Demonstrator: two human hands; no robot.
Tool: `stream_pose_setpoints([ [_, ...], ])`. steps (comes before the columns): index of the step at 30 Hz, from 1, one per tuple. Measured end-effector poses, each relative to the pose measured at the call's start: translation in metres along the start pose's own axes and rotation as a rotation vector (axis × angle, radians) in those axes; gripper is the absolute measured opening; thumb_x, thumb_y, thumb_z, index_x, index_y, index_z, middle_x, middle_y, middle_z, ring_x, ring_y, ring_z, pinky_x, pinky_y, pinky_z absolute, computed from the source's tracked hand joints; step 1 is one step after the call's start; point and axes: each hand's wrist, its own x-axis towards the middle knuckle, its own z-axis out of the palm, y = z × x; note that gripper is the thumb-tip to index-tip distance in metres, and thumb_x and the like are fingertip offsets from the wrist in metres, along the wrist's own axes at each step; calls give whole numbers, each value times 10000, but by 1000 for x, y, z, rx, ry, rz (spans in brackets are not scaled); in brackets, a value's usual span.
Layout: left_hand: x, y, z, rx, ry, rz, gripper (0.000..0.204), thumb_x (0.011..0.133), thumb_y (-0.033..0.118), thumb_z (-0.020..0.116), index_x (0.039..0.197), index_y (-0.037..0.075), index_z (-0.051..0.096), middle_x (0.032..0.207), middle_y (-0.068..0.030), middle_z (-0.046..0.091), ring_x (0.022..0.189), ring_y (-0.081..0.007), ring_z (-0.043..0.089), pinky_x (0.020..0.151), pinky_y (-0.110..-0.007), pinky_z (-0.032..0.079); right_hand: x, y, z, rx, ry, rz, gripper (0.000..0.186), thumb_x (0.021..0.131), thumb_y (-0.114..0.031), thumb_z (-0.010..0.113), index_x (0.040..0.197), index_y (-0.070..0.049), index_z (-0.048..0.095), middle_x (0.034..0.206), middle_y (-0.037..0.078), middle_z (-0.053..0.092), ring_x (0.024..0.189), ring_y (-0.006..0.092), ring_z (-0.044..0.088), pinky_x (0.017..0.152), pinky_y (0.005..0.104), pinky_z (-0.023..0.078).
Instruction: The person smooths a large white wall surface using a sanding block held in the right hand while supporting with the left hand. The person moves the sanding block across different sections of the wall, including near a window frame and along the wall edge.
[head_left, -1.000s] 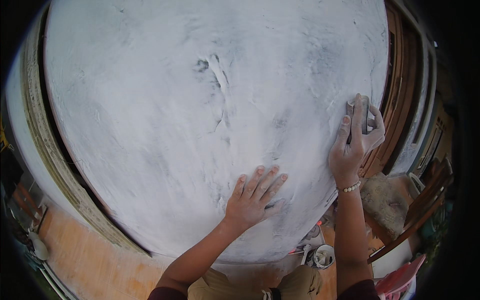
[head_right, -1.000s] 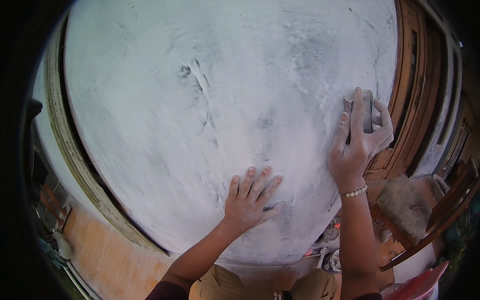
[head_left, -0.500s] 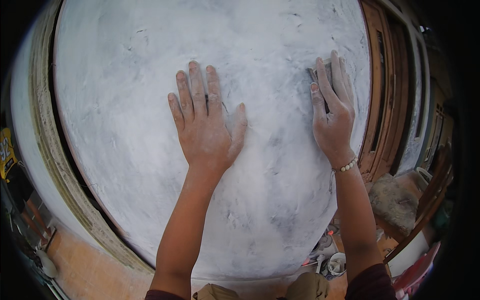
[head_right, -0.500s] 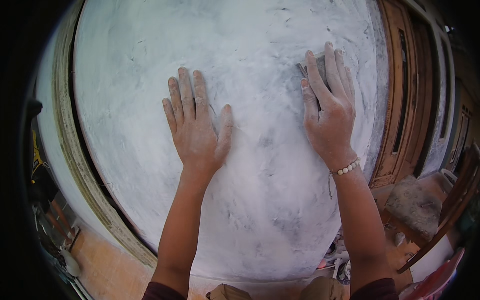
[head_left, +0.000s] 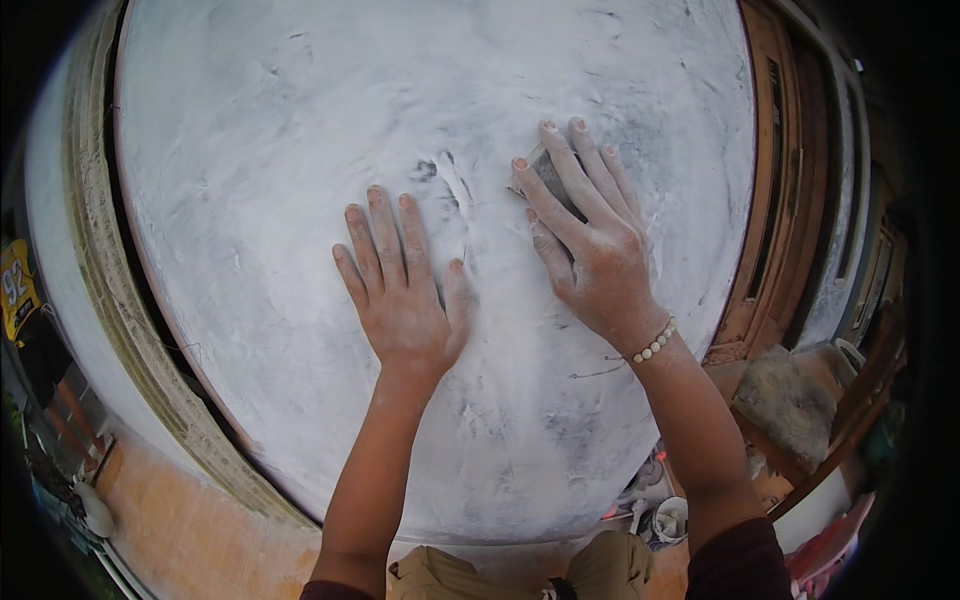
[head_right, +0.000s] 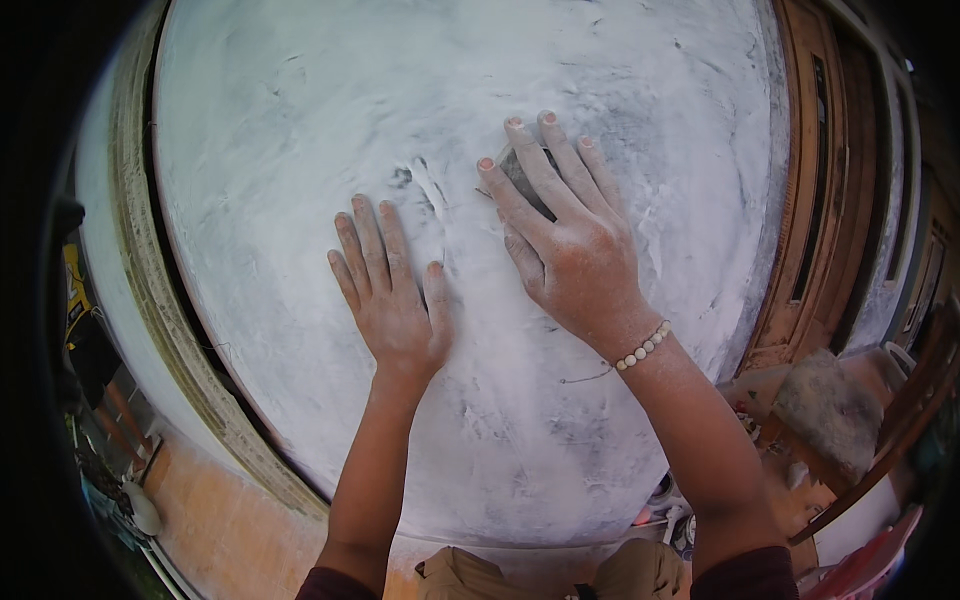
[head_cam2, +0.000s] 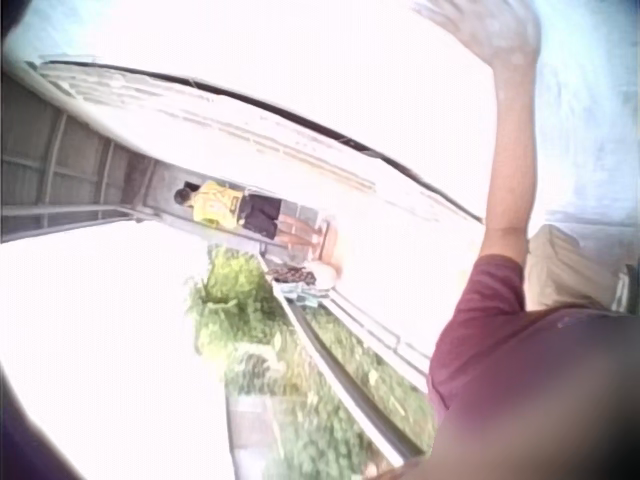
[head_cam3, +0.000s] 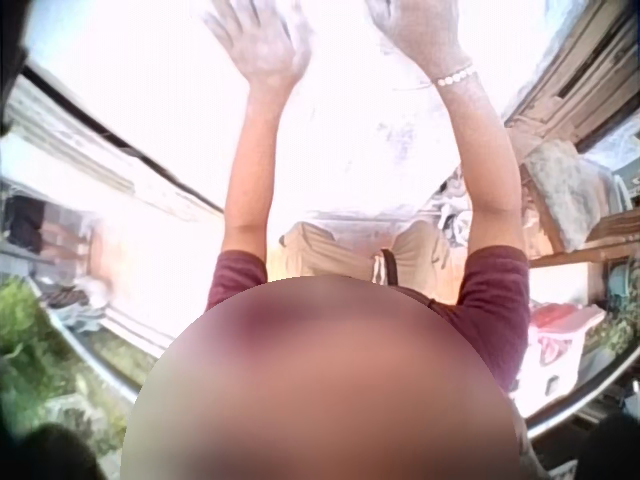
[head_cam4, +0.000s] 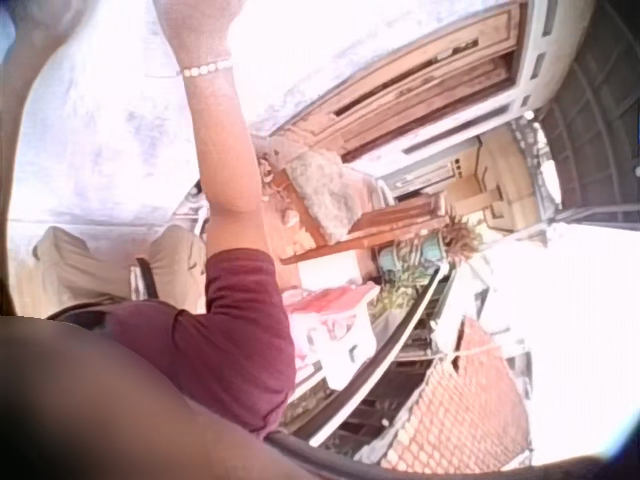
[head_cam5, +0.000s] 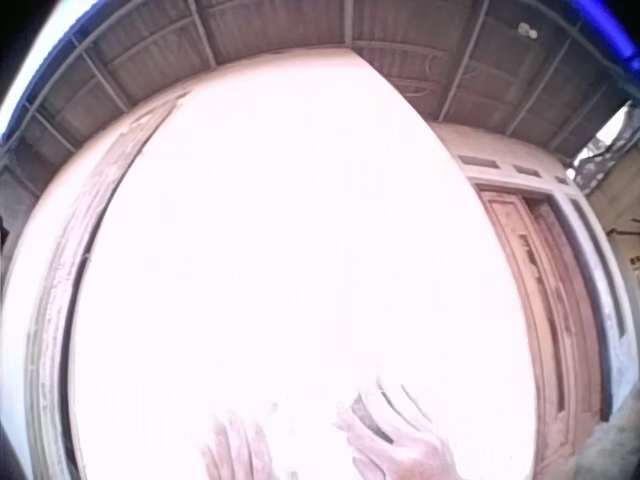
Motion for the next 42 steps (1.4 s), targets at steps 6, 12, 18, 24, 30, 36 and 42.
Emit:
stream_pose_setpoints([
  [6, -18, -10, -3, 18, 6, -9, 666, 990, 271, 437, 1574, -14, 288, 1656, -245, 200, 1550, -424, 102, 1229, -568, 38, -21, -4, -24, -48, -129, -36, 517, 813, -112, 730, 1321, -191, 684, 1512, 122, 521, 1453, 338, 410, 1187, 528, 322],
  [12, -34, -12, 1, 27, -10, -37, 646, 1015, 271, 353, 1577, -32, 261, 1655, -257, 188, 1550, -431, 86, 1227, -569, 36, -31, -26, 9, 37, -118, 70, 467, 811, -128, 729, 1275, -176, 707, 1472, 118, 559, 1439, 334, 429, 1180, 528, 327],
  [18, -60, -23, 0, 13, 5, -46, 640, 1013, 273, 361, 1561, -51, 289, 1645, -283, 190, 1536, -472, 99, 1225, -574, 42, -71, -15, -36, 20, -152, -21, 443, 797, -100, 732, 1234, -171, 730, 1487, 125, 544, 1443, 372, 414, 1184, 556, 307],
  [24, -74, -16, 4, -3, 11, -106, 644, 1005, 258, 362, 1558, -64, 285, 1635, -310, 188, 1525, -501, 104, 1219, -588, 42, -86, -36, -8, 124, -171, 133, 447, 803, -89, 719, 1243, -167, 727, 1486, 136, 541, 1436, 403, 413, 1171, 568, 323],
  [30, -92, -22, 3, 8, -2, -50, 637, 1004, 256, 368, 1547, -72, 303, 1625, -326, 197, 1516, -519, 117, 1215, -600, 60, -129, -30, -34, 107, -316, 2, 459, 798, -106, 734, 1253, -162, 720, 1456, 147, 566, 1415, 400, 446, 1173, 553, 327],
  [36, -117, -21, 9, 4, -12, -66, 651, 1017, 273, 328, 1550, -94, 257, 1629, -328, 172, 1524, -503, 96, 1218, -595, 49, -48, -4, -4, -72, 79, 132, 490, 804, -108, 753, 1287, -174, 707, 1478, 122, 555, 1429, 374, 436, 1175, 547, 328],
  [42, -160, -3, 19, -57, -29, -98, 701, 1008, 305, 427, 1560, -79, 226, 1615, -349, 181, 1503, -539, 138, 1204, -632, 64, -36, -62, 32, 203, -90, -78, 389, 841, -128, 718, 1228, -168, 728, 1470, 86, 566, 1400, 304, 484, 1158, 505, 368],
])
